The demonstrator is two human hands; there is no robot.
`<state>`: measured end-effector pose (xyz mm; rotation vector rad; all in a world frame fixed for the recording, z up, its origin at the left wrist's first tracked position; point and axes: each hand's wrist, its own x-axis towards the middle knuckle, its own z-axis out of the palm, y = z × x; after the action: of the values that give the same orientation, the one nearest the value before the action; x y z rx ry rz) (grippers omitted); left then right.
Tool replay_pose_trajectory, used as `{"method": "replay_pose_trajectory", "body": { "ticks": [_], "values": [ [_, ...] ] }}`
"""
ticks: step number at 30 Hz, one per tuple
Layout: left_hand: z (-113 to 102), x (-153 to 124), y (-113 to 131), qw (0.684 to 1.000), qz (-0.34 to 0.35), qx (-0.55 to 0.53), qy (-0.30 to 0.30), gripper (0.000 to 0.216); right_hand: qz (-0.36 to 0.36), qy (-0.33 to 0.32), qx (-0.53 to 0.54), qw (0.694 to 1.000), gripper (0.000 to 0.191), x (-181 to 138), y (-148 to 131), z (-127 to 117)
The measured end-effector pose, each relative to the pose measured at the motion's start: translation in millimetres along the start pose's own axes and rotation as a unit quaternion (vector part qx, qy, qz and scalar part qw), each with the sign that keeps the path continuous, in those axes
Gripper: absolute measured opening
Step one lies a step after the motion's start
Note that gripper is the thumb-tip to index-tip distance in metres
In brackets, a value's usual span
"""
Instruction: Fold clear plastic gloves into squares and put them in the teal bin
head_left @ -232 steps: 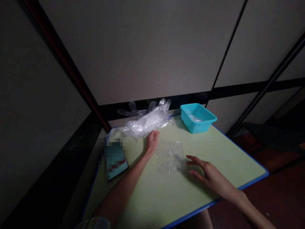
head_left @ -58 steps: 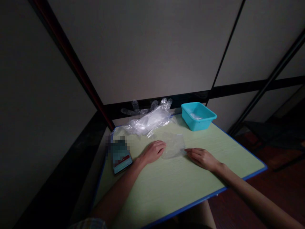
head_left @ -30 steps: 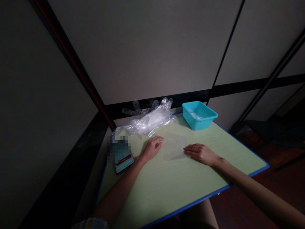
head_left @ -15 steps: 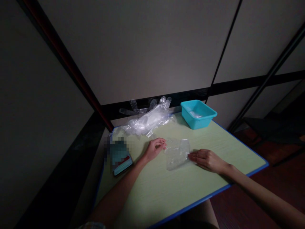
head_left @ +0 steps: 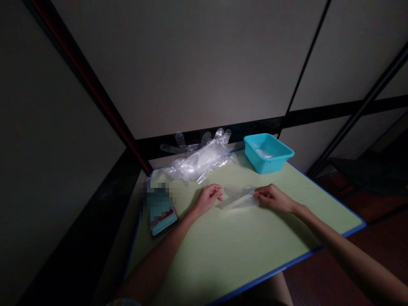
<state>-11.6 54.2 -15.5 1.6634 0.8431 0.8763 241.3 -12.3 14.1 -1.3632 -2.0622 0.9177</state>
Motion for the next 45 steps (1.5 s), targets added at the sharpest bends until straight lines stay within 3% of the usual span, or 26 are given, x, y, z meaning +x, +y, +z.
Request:
{"method": "replay_pose_trajectory", "body": {
  "ticks": [6, 10, 22, 34, 45],
  "values": [
    [0.4, 1.9, -4.0, 1.0, 0.004, 0.005, 0.014, 0.013, 0.04, 0.044, 0.047, 0.997, 0.039, 19.9, 21.3, 4.8],
    [1.1, 3.1, -6.3, 1.0, 0.004, 0.009, 0.024, 0.015, 0.065, 0.093, 0.043, 0.993, 0.028, 24.4, 26.5, 11.1],
    [2.4, 5.3, -7.7, 0.999, 0.003, 0.017, 0.032, 0.023, 0.095, 0.213, -0.117, 0.965, 0.034, 23.2, 26.7, 24.6],
    [1.5, 5.9, -8.9, 1.0, 0.004, 0.01, 0.028, 0.023, 0.018, 0.203, -0.168, 0.964, 0.028, 12.3, 32.4, 19.6],
    [1.3, 3.3, -2.7, 1.0, 0.001, 0.015, 0.007, 0.031, -0.005, 0.193, -0.163, 0.967, 0.023, 12.3, 34.0, 19.1]
  ]
}}
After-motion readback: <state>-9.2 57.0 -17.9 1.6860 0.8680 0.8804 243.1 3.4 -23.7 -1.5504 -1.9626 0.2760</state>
